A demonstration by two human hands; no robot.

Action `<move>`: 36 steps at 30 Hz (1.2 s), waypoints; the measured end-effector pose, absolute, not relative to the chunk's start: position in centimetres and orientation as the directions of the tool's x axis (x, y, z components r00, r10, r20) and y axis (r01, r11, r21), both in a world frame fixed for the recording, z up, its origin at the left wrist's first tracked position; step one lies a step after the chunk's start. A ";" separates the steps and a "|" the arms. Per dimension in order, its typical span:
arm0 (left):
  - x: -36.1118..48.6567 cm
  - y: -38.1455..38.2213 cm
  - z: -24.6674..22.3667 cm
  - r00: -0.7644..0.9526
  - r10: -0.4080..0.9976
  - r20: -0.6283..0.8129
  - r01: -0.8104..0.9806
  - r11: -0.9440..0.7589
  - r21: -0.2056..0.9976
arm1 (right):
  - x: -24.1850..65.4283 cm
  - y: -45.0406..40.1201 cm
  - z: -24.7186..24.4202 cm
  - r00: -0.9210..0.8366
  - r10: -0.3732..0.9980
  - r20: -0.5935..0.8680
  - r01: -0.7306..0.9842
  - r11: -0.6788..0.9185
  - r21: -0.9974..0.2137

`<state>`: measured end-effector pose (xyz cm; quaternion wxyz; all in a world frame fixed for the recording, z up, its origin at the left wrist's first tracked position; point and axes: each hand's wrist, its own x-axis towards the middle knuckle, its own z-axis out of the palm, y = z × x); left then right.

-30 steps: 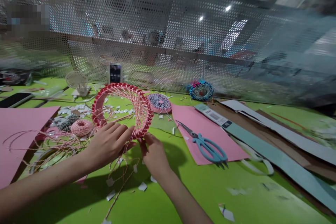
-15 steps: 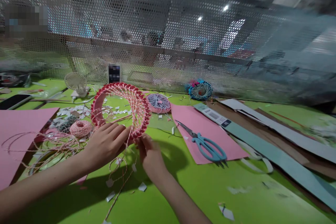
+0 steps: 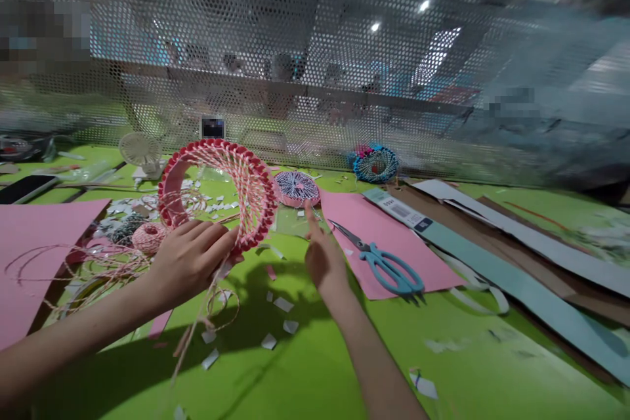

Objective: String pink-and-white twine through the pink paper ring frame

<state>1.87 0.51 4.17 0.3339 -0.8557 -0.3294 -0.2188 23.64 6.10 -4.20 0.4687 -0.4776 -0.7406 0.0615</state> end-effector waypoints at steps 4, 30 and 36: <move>1.7 0.8 4.1 0.680 0.427 0.596 0.721 -0.539 -0.436 | 24.5 6.1 -2.8 -0.039 0.912 0.409 0.510 0.370 -0.776; 2.0 1.2 3.4 0.694 0.456 0.557 0.705 -0.585 -0.400 | 24.3 5.0 -0.4 0.120 0.982 0.148 0.667 0.030 -0.744; 2.3 0.9 3.1 0.701 0.471 0.536 0.695 -0.619 -0.366 | 18.9 1.4 0.4 -0.418 0.900 -0.119 0.160 -0.056 -0.986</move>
